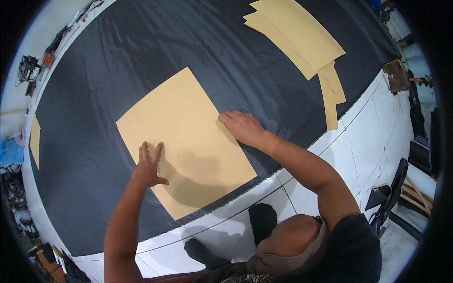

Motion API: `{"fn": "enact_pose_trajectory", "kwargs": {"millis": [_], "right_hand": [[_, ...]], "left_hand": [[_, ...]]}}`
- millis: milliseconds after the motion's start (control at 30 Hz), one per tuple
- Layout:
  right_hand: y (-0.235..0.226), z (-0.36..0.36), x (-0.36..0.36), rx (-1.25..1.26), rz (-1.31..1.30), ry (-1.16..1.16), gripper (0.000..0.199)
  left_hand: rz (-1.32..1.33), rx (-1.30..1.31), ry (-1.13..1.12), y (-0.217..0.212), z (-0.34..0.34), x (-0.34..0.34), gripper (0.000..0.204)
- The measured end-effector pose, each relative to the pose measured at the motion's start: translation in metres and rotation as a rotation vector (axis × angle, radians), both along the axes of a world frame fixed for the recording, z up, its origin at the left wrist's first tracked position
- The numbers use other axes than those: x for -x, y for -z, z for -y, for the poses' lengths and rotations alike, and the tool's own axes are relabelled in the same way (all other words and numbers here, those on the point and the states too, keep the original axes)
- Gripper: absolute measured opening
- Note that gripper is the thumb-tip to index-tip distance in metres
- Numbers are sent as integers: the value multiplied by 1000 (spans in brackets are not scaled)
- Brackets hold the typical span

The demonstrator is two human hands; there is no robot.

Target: The person places a rectangular cardboard template on a large black fabric sheet and traces its outline with a pencil. They repeat this process multiple times, moving the template to different positions to mark several identical shapes on the fabric.

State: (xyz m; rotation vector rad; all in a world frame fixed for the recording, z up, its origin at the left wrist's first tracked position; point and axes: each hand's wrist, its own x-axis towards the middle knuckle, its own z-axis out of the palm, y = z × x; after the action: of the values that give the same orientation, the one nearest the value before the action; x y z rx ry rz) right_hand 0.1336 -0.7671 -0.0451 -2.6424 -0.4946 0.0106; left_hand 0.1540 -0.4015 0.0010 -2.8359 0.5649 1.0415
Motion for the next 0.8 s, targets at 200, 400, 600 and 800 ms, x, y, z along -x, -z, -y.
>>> {"fn": "enact_pose_trajectory", "kwargs": {"millis": [200, 400, 600, 800], "right_hand": [[1, 7, 37, 27, -43, -38, 19], [-15, 20, 118, -6, -166, -61, 16], [-10, 14, 76, 26, -131, 0, 19], [-12, 27, 150, 53, -254, -52, 21]], "left_hand": [[-10, -2, -13, 2, -3, 2, 148], [43, 25, 5, 9, -10, 1, 152], [24, -6, 1, 10, -4, 2, 152], [16, -32, -20, 4, -1, 2, 152]]}}
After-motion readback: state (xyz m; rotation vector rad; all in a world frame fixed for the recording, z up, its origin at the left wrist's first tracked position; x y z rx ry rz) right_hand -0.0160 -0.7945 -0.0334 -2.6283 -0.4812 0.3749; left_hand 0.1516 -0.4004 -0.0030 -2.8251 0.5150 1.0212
